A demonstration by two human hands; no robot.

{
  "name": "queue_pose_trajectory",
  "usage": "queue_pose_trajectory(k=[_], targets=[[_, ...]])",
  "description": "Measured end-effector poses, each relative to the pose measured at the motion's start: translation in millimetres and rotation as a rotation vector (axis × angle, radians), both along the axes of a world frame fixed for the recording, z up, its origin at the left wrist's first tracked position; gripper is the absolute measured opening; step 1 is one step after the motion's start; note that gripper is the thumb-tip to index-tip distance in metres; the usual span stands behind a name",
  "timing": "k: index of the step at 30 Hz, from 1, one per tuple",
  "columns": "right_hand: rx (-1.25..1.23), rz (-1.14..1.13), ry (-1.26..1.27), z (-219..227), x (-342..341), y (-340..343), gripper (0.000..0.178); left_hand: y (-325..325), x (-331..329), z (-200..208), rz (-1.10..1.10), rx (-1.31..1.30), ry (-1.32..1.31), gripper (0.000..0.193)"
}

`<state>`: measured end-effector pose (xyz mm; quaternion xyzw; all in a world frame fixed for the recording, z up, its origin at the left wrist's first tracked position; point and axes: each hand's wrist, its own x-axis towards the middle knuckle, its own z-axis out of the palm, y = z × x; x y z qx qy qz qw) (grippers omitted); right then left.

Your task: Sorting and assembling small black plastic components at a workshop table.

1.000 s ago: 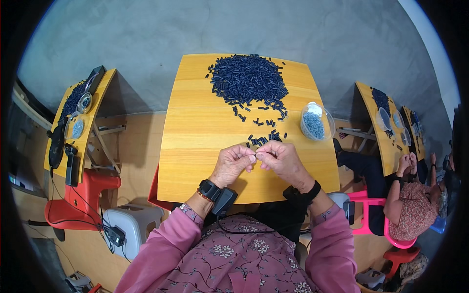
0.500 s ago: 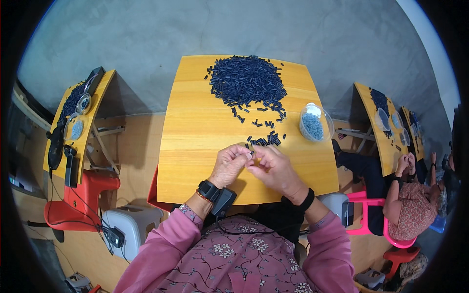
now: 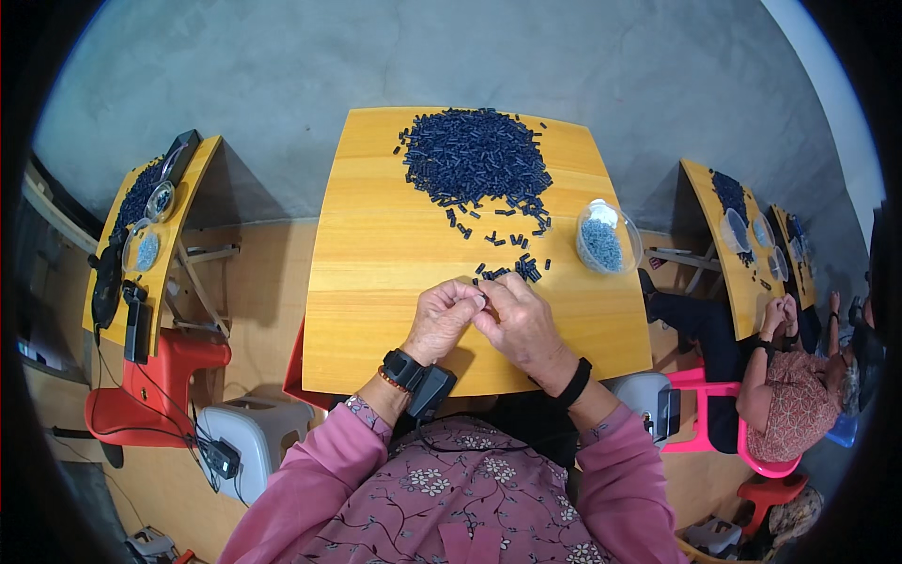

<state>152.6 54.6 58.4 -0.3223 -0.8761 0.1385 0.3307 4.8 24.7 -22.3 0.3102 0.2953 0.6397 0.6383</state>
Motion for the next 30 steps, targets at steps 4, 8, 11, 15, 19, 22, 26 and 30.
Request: queue_pose_trajectory(k=[4, 8, 11, 15, 19, 22, 26, 30], targets=[[-0.058, -0.022, 0.056, -3.0, 3.2, 3.3, 0.028, -2.0, 1.6, 14.3, -0.009, -0.052, -0.07, 0.007], [-0.058, 0.004, 0.024, 2.5, 5.6, 2.5, 0.032, -2.0, -4.2, 6.0, -0.089, -0.056, 0.014, 0.009], [-0.045, 0.019, -0.003, 4.7, 5.4, -0.7, 0.033, -2.9, -4.2, 3.9, -0.069, -0.038, 0.072, 0.009], [-0.067, 0.022, -0.001, 2.7, 3.9, -2.0, 0.033, -2.2, -3.2, 2.4, -0.059, -0.031, 0.091, 0.009], [-0.027, 0.049, -0.048, -4.0, 3.6, -2.0, 0.032, -3.7, -1.7, 4.4, -0.042, -0.005, 0.079, 0.009], [-0.02, 0.035, -0.079, -4.9, 2.2, -4.7, 0.031, -5.4, -0.1, 4.9, -0.021, 0.005, 0.118, 0.009], [-0.013, 0.02, -0.039, -4.6, 1.0, -9.1, 0.028, -7.7, -0.1, 7.9, -0.001, 0.014, 0.171, 0.008], [-0.207, 0.05, 0.094, -4.1, -0.3, -5.5, 0.029, -4.2, -0.4, 1.9, -0.001, 0.018, 0.131, 0.008]])
